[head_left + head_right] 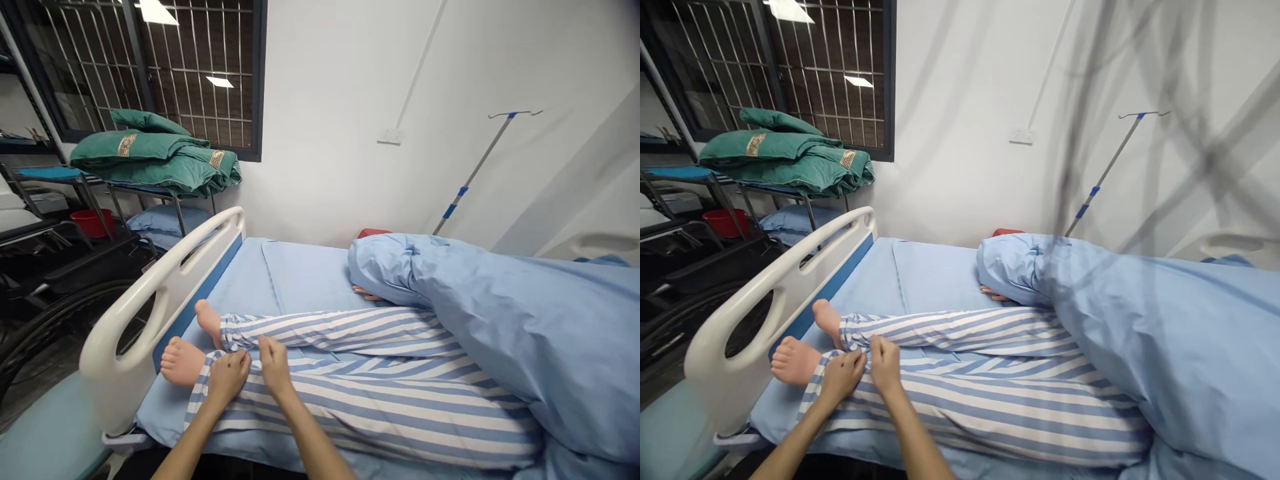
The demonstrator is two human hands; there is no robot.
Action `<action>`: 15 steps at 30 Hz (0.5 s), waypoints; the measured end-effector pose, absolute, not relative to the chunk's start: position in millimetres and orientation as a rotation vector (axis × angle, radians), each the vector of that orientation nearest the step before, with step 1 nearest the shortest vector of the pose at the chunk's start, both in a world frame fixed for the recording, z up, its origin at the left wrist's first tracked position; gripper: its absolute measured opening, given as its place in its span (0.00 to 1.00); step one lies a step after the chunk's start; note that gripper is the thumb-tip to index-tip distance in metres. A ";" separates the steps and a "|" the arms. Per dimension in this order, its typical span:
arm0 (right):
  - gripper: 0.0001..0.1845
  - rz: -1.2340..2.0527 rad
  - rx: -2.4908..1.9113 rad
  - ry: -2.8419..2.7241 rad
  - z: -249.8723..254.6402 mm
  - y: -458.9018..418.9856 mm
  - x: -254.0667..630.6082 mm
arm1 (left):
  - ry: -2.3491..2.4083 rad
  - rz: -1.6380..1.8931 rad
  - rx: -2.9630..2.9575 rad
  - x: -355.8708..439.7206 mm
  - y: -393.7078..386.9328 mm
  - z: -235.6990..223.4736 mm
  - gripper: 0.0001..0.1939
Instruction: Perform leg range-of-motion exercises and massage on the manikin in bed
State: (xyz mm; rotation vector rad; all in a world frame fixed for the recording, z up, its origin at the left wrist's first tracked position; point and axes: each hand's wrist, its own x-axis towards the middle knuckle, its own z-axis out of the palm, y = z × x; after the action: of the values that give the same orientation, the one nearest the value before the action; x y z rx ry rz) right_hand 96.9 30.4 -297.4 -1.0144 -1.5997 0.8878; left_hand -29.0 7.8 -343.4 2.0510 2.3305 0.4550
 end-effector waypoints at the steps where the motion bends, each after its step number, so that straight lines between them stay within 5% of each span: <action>1: 0.24 0.923 -0.991 -1.588 -303.5 26.5 78.5 | 2.300 0.467 2.063 -32.2 8.6 -346.2 0.16; 15: 0.22 0.989 -1.021 -1.266 -311.4 8.4 32.1 | 2.031 1.073 1.819 -45.9 11.0 -352.6 0.14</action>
State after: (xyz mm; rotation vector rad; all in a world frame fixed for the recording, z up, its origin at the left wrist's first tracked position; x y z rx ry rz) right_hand 32.1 8.4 -311.4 -1.0211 -1.2662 0.9893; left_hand -45.9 11.0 -352.6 1.8187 2.0313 1.0726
